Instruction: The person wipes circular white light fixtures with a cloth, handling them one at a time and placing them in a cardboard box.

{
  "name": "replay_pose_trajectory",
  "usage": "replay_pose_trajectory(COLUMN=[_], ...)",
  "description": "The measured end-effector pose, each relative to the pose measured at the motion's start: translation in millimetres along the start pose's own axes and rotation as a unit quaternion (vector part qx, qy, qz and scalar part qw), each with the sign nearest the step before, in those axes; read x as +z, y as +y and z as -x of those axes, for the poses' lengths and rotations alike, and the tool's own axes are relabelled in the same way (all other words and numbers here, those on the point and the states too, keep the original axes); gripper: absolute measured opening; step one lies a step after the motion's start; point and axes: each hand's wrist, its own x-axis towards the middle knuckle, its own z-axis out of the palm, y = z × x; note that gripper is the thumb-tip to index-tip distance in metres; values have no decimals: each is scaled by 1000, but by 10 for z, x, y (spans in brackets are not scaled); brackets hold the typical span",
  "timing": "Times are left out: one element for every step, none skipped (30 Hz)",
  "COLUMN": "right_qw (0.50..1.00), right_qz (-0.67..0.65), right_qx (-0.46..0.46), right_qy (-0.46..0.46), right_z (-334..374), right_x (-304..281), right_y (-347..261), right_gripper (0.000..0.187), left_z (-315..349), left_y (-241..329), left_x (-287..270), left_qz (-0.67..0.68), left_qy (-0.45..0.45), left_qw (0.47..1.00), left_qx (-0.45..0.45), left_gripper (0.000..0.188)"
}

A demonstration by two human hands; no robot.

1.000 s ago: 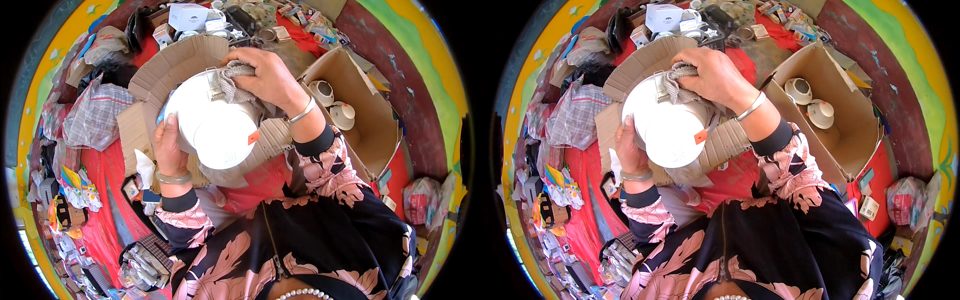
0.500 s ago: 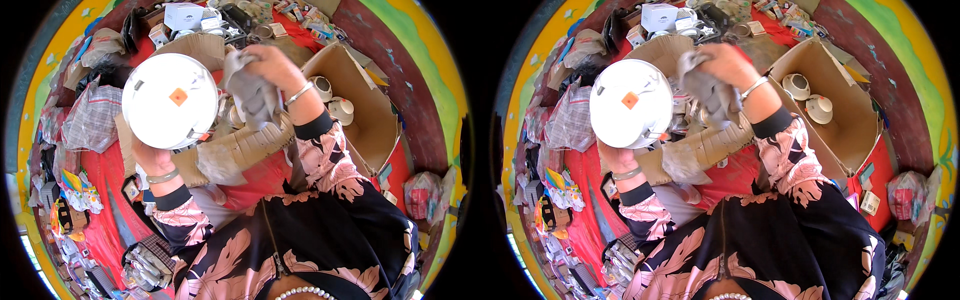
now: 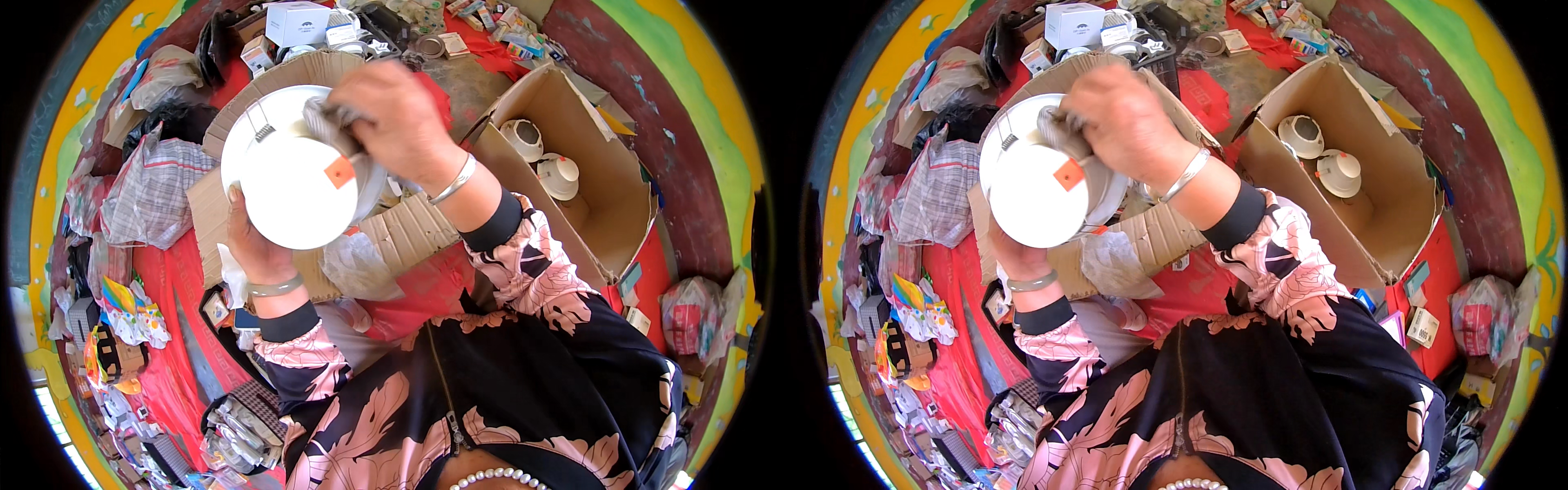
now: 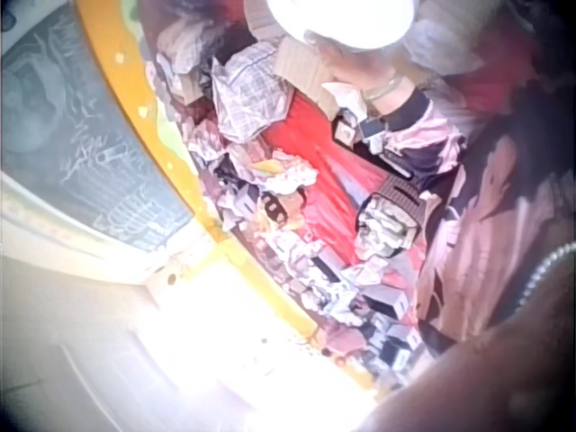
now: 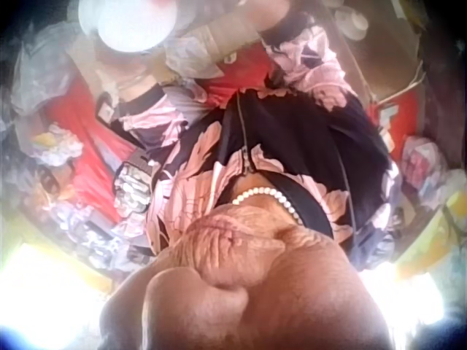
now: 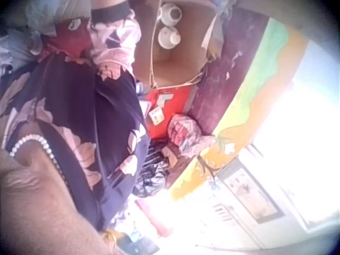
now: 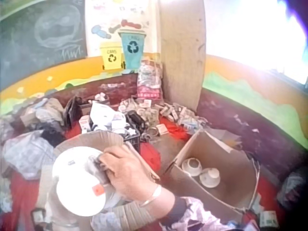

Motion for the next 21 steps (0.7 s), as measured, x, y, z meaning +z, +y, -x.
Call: replay_pose_trajectory(right_qw=[997,996,993,992,991,989,986,983,979,960,940,916,889,885,888,930,958,957,949,937,961], right_qz=[-59,-57,-54,-64,-69,-74,-80,-89,-99,-165,-208,-249,-288,-299,-275,-229,-184,-200,-215,-226,-165], right_qx=[47,41,34,33,32,31,33,34,34,18,21,26,29,36,92,119,143,185,225,265,216], right_qy=[-22,-59,-97,-105,-114,-122,-141,-159,-177,-226,-271,-313,-354,-354,-357,-263,-166,-101,-36,30,54], right_z=[42,44,50,76,101,112,131,131,116,85,49,-1,-29,-39,-42,-12,-28,-55,-94,-145,-151], right_x=[59,50,36,56,63,58,34,12,-19,-84,-157,-251,-333,-440,-557,-597,-595,-590,-583,-577,-525], right_y=[-10,5,26,34,46,54,37,-33,-76,-83,-82,-55,-9,72,139,186,166,129,62,-34,-95], right_gripper=[33,33,33,32,31,30,28,27,26,23,22,21,21,22,21,20,20,20,19,19,20], left_z=[-10,10,31,45,31,6,-16,-25,-33,-37,-37,-58,-71,-72,-75,-78,-73,-47,0,27,29], left_y=[-9,10,30,48,63,78,85,94,84,86,104,126,145,149,151,156,173,180,184,194,182], left_x=[21,28,40,45,58,65,63,12,-60,-102,-118,-111,-113,-104,-105,-106,-99,-74,-32,13,-5], left_qz=[151,136,121,106,107,109,110,84,58,32,57,83,108,160,164,168,171,158,144,133,125], left_qy=[-4,10,25,39,49,60,71,86,101,116,124,130,136,129,126,122,120,127,133,138,97], left_qw=[987,990,992,994,993,992,991,992,992,991,989,985,981,976,976,976,977,978,979,981,987], left_qx=[-56,-38,-19,-1,3,7,10,25,39,53,64,73,83,79,68,58,49,48,47,43,26], left_gripper=[42,42,43,43,43,44,44,45,45,45,46,47,48,50,50,50,49,49,49,48,48])
